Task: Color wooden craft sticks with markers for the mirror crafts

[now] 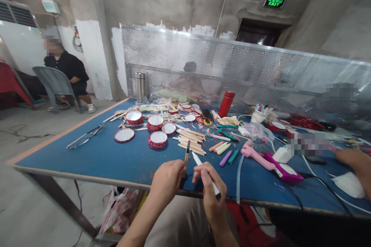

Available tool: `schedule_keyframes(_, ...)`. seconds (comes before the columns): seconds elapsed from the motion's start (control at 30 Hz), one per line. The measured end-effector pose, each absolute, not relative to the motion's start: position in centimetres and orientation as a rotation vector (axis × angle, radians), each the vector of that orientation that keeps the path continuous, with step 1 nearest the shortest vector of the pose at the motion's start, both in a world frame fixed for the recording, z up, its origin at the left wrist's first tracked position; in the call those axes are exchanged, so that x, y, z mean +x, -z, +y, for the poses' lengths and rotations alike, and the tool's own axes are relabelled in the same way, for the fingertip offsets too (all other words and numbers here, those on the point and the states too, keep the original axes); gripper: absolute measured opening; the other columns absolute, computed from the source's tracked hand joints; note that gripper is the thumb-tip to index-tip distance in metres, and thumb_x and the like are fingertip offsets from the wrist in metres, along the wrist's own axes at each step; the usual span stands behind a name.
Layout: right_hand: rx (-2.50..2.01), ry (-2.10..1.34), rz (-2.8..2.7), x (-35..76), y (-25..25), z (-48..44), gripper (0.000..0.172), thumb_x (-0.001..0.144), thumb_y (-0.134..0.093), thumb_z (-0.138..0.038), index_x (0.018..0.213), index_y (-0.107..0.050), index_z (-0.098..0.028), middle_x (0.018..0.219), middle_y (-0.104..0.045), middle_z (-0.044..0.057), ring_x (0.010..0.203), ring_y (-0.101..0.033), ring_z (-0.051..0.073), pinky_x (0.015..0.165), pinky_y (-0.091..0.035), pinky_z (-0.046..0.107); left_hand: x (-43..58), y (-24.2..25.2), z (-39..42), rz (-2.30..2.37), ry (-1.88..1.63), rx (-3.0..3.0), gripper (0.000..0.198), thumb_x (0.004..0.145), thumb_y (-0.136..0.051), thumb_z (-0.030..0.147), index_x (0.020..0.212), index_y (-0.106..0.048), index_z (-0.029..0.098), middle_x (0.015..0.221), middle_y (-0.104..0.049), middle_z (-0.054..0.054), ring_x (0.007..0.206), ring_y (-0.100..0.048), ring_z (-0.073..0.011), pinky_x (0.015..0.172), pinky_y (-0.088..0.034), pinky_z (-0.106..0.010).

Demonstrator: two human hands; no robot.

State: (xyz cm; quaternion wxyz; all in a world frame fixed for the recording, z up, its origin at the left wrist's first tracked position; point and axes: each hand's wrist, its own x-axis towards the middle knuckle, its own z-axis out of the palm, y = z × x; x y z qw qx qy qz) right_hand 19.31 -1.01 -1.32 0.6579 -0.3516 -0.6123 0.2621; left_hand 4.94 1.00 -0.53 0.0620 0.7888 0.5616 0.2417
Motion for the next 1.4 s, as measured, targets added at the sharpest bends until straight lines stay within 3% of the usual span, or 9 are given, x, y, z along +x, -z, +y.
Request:
schedule_keyframes(0.6,-0.788,-0.593,-1.55,19.64,1.23,-1.27,0.021,0.098,-0.042,-0.024,0.095,-0.063,-0.022,0.074,-0.053,-0.002,0.07,-0.053,0.011,0.067,-0.04,0.026,4.96,0.79,1.14,1.713,-0.742,2.395,0.023,0.095,-0.044,0.021,0.078,-0.058,0.02,0.077,-0.068,-0.001,0.073,-0.062,-0.0172,0.065,-0.038,-0.026)
schedule_keyframes(0.87,-0.777,-0.588,-1.526,19.66,1.78,-1.15,0.022,0.098,-0.042,-0.024,0.092,-0.063,-0.022,0.068,-0.052,-0.003,0.063,-0.052,0.011,0.061,-0.039,0.025,4.91,0.99,1.13,1.708,-0.749,2.411,0.024,0.096,-0.042,0.022,0.077,-0.057,0.02,0.076,-0.067,-0.001,0.073,-0.062,-0.0175,0.065,-0.039,-0.026)
schedule_keyframes(1.07,-0.779,-0.585,-1.531,19.62,1.44,-1.39,0.02,0.097,-0.043,-0.023,0.095,-0.063,-0.022,0.074,-0.055,-0.002,0.07,-0.054,0.012,0.067,-0.041,0.026,4.83,1.05,1.2,1.689,-0.783,2.428,0.023,0.094,-0.043,0.02,0.076,-0.057,0.02,0.076,-0.068,-0.001,0.072,-0.063,-0.0165,0.064,-0.039,-0.025)
schedule_keyframes(1.4,-0.765,-0.569,-1.545,19.62,1.62,-1.43,0.021,0.097,-0.042,-0.024,0.094,-0.063,-0.021,0.072,-0.055,-0.002,0.067,-0.054,0.012,0.065,-0.04,0.026,4.8,0.97,1.32,1.675,-0.826,2.455,0.025,0.094,-0.042,0.02,0.073,-0.056,0.021,0.072,-0.067,-0.001,0.069,-0.062,-0.0162,0.062,-0.038,-0.025)
